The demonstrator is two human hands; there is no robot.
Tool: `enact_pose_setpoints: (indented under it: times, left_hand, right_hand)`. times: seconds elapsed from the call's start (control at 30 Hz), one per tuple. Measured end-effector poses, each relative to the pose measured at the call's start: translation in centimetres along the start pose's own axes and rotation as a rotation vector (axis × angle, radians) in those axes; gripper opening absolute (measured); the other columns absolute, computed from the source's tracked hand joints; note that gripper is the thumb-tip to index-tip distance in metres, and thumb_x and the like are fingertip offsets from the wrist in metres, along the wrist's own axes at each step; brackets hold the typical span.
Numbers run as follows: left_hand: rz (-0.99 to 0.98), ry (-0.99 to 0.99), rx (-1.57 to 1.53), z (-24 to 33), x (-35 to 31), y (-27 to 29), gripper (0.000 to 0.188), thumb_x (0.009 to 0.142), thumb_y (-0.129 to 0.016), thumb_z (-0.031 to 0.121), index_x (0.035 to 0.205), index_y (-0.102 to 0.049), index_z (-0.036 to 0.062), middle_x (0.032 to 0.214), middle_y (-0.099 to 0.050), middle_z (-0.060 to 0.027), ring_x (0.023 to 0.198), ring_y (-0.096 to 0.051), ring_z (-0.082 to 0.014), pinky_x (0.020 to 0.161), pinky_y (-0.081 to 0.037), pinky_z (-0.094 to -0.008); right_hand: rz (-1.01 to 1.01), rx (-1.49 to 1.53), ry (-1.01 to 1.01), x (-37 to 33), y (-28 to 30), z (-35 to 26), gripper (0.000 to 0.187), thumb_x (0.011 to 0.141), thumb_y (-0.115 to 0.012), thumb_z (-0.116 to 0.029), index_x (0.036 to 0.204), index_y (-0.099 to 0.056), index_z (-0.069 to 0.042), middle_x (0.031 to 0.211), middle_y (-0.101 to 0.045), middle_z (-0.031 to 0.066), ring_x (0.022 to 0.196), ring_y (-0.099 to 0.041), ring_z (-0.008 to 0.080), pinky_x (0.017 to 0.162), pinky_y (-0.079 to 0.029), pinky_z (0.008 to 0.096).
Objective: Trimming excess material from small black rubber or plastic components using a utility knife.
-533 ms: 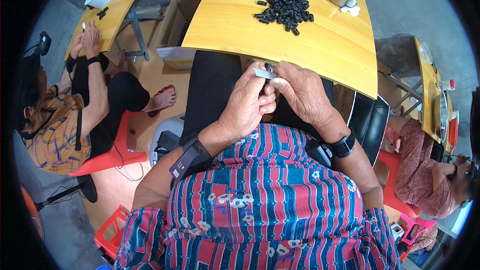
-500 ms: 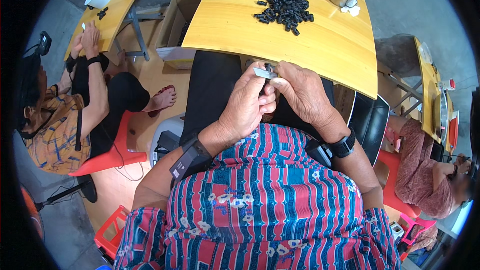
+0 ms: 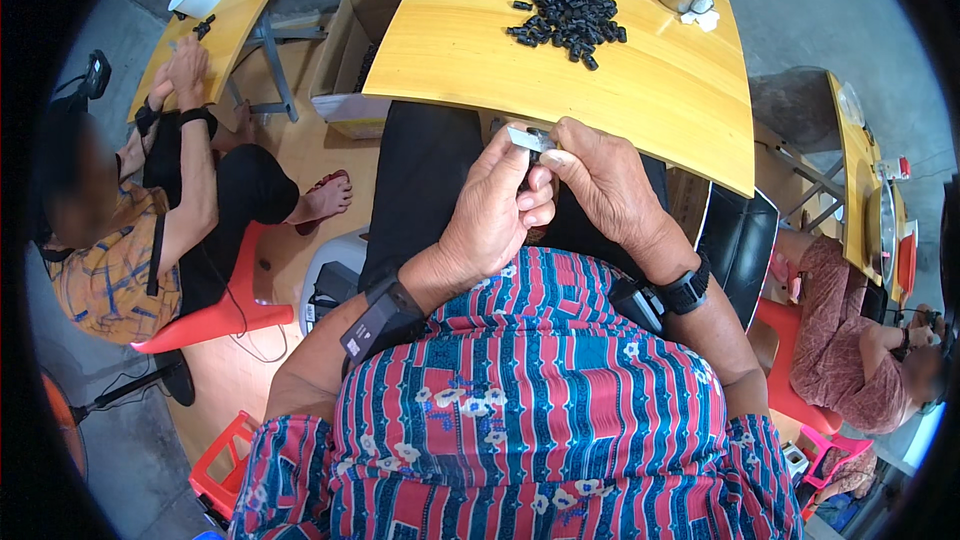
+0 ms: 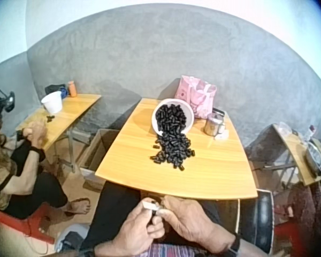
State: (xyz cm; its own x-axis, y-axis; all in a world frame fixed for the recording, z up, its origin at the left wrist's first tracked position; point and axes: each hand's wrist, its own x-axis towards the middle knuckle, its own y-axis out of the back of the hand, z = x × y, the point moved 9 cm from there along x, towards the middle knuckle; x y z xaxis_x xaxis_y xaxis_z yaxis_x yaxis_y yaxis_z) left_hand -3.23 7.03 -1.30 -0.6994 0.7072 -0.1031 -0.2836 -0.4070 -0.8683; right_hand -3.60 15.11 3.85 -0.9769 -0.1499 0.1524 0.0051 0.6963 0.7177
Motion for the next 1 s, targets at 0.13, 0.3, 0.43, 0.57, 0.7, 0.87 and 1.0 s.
enact_pose_setpoints:
  times: [0.13,0.3,0.43,0.57,0.7,0.87,1.0]
  left_hand:
    - [0.005,-0.008,-0.015,-0.23,0.04,0.51,0.014,0.1,-0.039,0.026,0.104,-0.046,0.0145,0.08,-0.042,0.002,0.061,-0.032,-0.0045,0.055,-0.03,-0.019]
    - [0.039,-0.012,0.043,-0.14,-0.1,0.36,0.015,0.1,-0.039,0.028,0.101,-0.045,0.0142,0.077,-0.041,0.0026,0.059,-0.033,-0.0036,0.052,-0.031,-0.0183]
    - [0.056,-0.021,0.085,-0.29,-0.15,0.48,0.017,0.1,-0.039,0.03,0.098,-0.044,0.0139,0.075,-0.039,0.0035,0.058,-0.033,-0.0025,0.051,-0.032,-0.0174]
    - [0.044,-0.031,0.107,-0.17,-0.05,0.1,0.018,0.1,-0.04,0.031,0.097,-0.044,0.0141,0.074,-0.039,0.0039,0.057,-0.033,-0.0022,0.05,-0.031,-0.0172]
    - [0.059,-0.033,0.104,-0.27,-0.06,0.36,0.019,0.1,-0.04,0.032,0.096,-0.043,0.0139,0.074,-0.039,0.0039,0.057,-0.033,-0.002,0.05,-0.031,-0.017]
    - [0.053,-0.037,0.117,-0.22,-0.05,0.25,0.018,0.1,-0.04,0.031,0.096,-0.043,0.0138,0.074,-0.039,0.0038,0.056,-0.033,-0.0021,0.049,-0.031,-0.0168]
    - [0.044,-0.046,0.125,-0.24,0.01,0.48,0.016,0.1,-0.039,0.028,0.096,-0.043,0.0136,0.074,-0.04,0.0036,0.056,-0.033,-0.0022,0.049,-0.031,-0.0167]
  right_hand:
    - [0.004,-0.046,0.061,-0.2,0.0,-0.36,0.029,0.089,-0.052,-0.033,0.083,-0.052,-0.006,0.077,-0.054,0.0168,0.075,-0.055,0.038,0.066,-0.043,0.0431]
    - [-0.019,-0.09,0.099,-0.43,-0.21,-0.54,0.028,0.088,-0.052,-0.034,0.083,-0.052,-0.007,0.077,-0.054,0.0157,0.075,-0.055,0.037,0.066,-0.044,0.043]
    - [0.004,-0.095,0.137,-0.62,-0.11,-0.77,0.028,0.088,-0.052,-0.034,0.084,-0.051,-0.007,0.076,-0.054,0.0155,0.075,-0.055,0.0369,0.066,-0.044,0.0429]
    - [-0.007,-0.063,0.086,-0.59,-0.15,-0.45,0.027,0.088,-0.052,-0.034,0.085,-0.051,-0.007,0.076,-0.054,0.0155,0.075,-0.055,0.0369,0.066,-0.044,0.043]
    - [-0.016,-0.076,0.094,-0.6,-0.14,-0.49,0.027,0.089,-0.052,-0.033,0.085,-0.051,-0.007,0.077,-0.054,0.0157,0.076,-0.055,0.0369,0.066,-0.044,0.0427]
    - [-0.012,-0.067,0.101,-0.57,-0.12,-0.52,0.026,0.089,-0.053,-0.032,0.085,-0.051,-0.006,0.077,-0.054,0.016,0.076,-0.055,0.0371,0.066,-0.044,0.0424]
    - [-0.002,-0.022,0.083,-0.6,-0.21,-0.28,0.026,0.089,-0.054,-0.031,0.085,-0.051,-0.006,0.076,-0.054,0.0161,0.076,-0.055,0.0371,0.066,-0.044,0.0421]
